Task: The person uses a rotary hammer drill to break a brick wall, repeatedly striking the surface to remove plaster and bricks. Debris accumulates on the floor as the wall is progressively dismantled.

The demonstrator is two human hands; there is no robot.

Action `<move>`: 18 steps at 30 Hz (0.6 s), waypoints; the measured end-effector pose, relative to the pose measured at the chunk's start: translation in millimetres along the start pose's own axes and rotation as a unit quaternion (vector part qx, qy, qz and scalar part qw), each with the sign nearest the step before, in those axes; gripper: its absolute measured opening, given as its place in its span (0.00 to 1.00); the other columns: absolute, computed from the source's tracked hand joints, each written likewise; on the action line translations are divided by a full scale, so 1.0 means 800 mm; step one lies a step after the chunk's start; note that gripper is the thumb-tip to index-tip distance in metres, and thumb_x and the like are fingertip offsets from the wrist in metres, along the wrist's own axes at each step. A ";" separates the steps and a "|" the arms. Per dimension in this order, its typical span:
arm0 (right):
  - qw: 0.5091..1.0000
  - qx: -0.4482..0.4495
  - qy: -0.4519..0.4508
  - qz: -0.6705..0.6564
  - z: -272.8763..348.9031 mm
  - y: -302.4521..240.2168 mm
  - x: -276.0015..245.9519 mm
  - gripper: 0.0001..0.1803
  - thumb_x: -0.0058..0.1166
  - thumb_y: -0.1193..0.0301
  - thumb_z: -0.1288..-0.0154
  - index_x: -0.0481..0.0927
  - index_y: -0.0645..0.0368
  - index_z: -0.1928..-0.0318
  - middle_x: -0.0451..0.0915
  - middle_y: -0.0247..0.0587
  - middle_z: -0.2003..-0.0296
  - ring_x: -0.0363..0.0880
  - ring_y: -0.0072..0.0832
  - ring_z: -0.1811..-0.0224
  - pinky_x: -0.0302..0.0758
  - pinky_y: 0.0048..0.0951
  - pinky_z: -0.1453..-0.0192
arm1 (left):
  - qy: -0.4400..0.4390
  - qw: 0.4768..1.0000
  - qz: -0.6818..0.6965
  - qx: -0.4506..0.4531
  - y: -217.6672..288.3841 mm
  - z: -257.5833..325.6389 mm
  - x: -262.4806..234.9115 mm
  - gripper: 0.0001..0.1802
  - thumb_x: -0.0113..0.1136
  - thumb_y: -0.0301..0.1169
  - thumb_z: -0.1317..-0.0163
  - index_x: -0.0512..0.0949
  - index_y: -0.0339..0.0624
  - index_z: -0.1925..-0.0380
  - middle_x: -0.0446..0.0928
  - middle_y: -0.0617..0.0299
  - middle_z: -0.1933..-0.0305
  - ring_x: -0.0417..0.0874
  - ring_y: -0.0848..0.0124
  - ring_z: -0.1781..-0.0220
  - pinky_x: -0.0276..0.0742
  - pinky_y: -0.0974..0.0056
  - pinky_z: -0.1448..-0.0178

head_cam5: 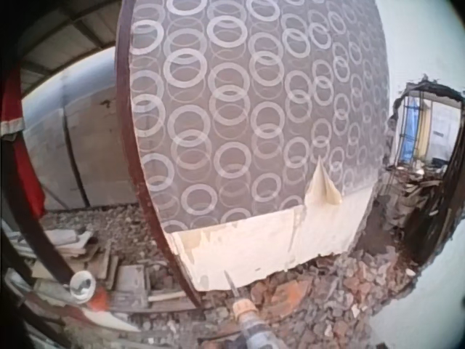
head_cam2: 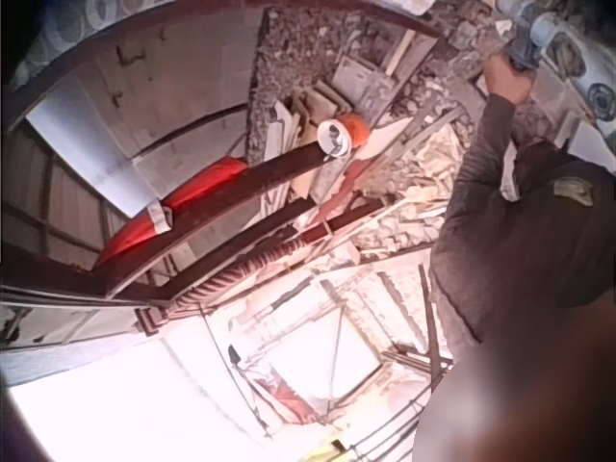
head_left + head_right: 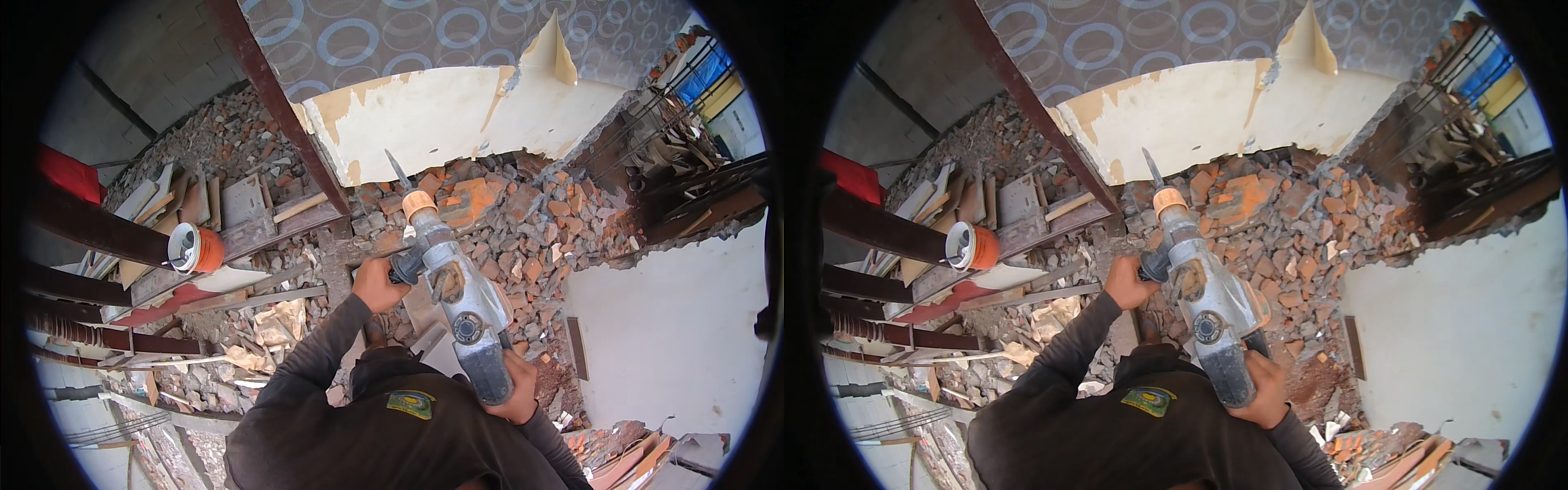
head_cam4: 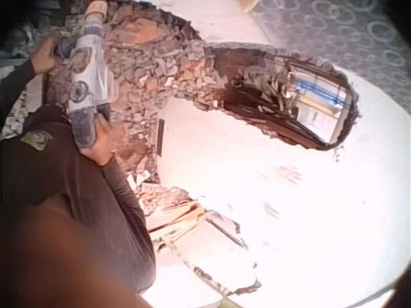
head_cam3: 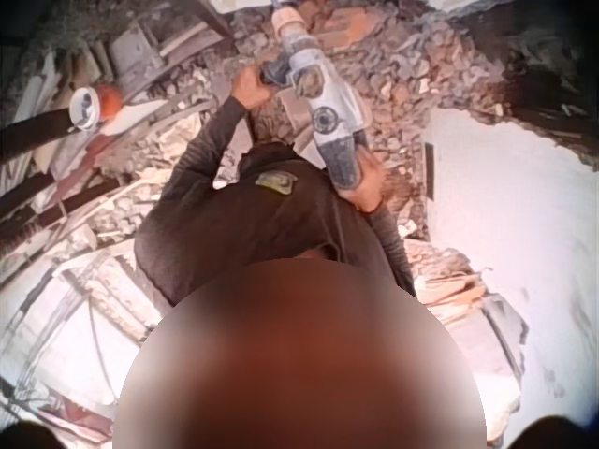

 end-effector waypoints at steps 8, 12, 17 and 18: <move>0.999 -0.028 0.011 -0.022 -0.027 -0.008 0.012 0.23 0.70 0.70 0.62 0.80 0.64 0.61 0.78 0.48 0.68 0.80 0.49 0.68 0.76 0.40 0.63 | 0.017 0.999 -0.049 0.010 0.002 -0.020 -0.031 0.14 0.71 0.33 0.57 0.83 0.33 0.75 0.78 0.43 0.80 0.83 0.49 0.76 0.78 0.54 0.67; 0.999 -0.030 -0.007 -0.018 -0.040 -0.003 0.013 0.24 0.70 0.70 0.63 0.81 0.64 0.60 0.79 0.48 0.68 0.81 0.48 0.68 0.76 0.39 0.63 | 0.011 0.998 -0.063 -0.008 0.004 -0.028 -0.042 0.15 0.75 0.34 0.58 0.83 0.34 0.75 0.78 0.44 0.81 0.83 0.49 0.76 0.78 0.55 0.68; 0.996 -0.082 -0.026 -0.013 -0.042 -0.007 0.000 0.27 0.72 0.67 0.63 0.81 0.66 0.59 0.80 0.48 0.67 0.81 0.47 0.69 0.77 0.39 0.63 | 0.055 0.997 -0.046 0.017 0.017 -0.006 -0.054 0.11 0.67 0.26 0.58 0.82 0.33 0.72 0.78 0.47 0.80 0.82 0.58 0.78 0.76 0.59 0.68; 0.995 -0.094 -0.031 -0.017 -0.043 -0.010 -0.001 0.27 0.72 0.66 0.63 0.81 0.66 0.59 0.80 0.48 0.67 0.81 0.46 0.69 0.78 0.39 0.63 | 0.064 0.997 -0.039 0.029 0.018 -0.003 -0.058 0.12 0.68 0.27 0.58 0.83 0.34 0.71 0.79 0.47 0.79 0.83 0.55 0.77 0.77 0.58 0.67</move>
Point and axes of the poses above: each hand's wrist, its own z-axis away from the middle knuckle, its own x-axis out of the palm, y = z × x, the point moved 4 cm from there along -z, towards the middle knuckle
